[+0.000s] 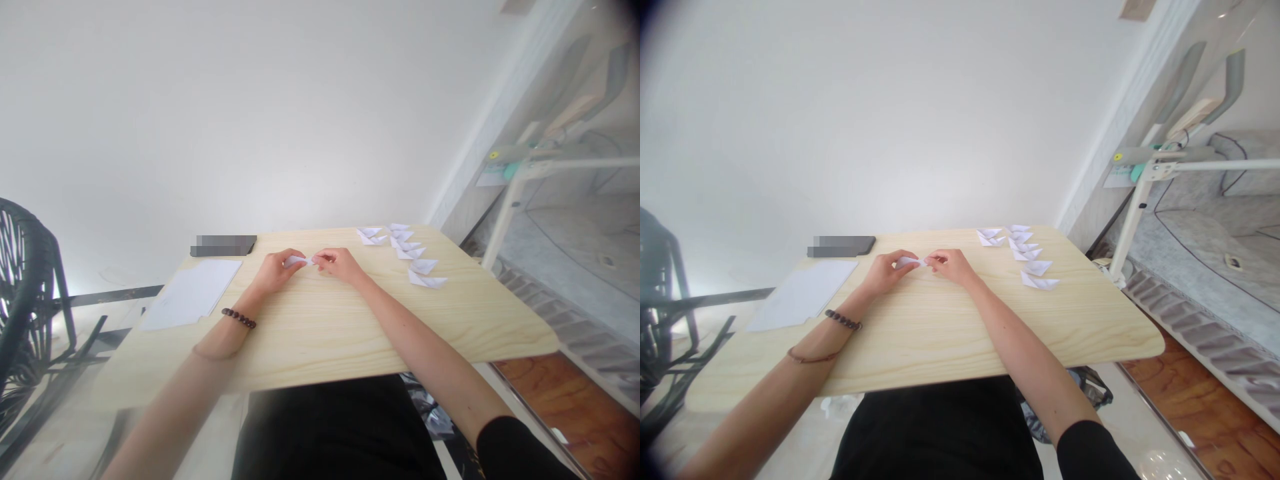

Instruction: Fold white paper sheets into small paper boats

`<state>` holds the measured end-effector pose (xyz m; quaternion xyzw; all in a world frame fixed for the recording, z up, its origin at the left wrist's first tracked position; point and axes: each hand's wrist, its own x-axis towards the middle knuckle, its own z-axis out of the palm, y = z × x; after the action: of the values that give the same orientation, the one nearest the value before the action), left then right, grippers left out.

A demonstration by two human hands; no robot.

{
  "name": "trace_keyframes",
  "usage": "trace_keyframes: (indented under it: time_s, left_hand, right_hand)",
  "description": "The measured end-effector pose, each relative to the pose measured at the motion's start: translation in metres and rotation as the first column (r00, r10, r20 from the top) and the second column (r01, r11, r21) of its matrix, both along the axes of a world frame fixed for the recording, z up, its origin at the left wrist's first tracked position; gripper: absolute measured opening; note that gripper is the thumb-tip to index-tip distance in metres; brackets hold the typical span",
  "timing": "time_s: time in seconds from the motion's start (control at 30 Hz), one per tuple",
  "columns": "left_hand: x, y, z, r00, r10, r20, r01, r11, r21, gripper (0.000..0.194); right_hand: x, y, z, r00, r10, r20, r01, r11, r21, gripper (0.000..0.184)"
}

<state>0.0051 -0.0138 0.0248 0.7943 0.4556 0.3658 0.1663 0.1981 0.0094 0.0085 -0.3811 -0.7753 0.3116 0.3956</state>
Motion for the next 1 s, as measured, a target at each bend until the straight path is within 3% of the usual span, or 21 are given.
trace_keyframes:
  time_s: [0.43,0.73,1.0]
  left_hand:
    - [0.0001,-0.0032,0.0029,1.0,0.001,-0.016,-0.001,1.0,0.0,0.034]
    - [-0.0013,-0.003,0.0028,0.999,0.025,0.02,-0.025,1.0,-0.015,0.036]
    - [-0.0005,-0.0025,0.0025,0.999,0.024,-0.04,-0.023,1.0,0.019,0.037]
  right_hand:
    - [-0.0044,-0.0017,-0.0026,0.993,-0.004,-0.114,-0.004,0.997,-0.073,0.022]
    - [-0.0048,-0.0041,0.0008,1.0,-0.003,0.014,0.003,1.0,0.031,0.022]
    - [-0.006,-0.0025,0.0,0.984,-0.048,0.169,0.03,0.994,0.106,0.023]
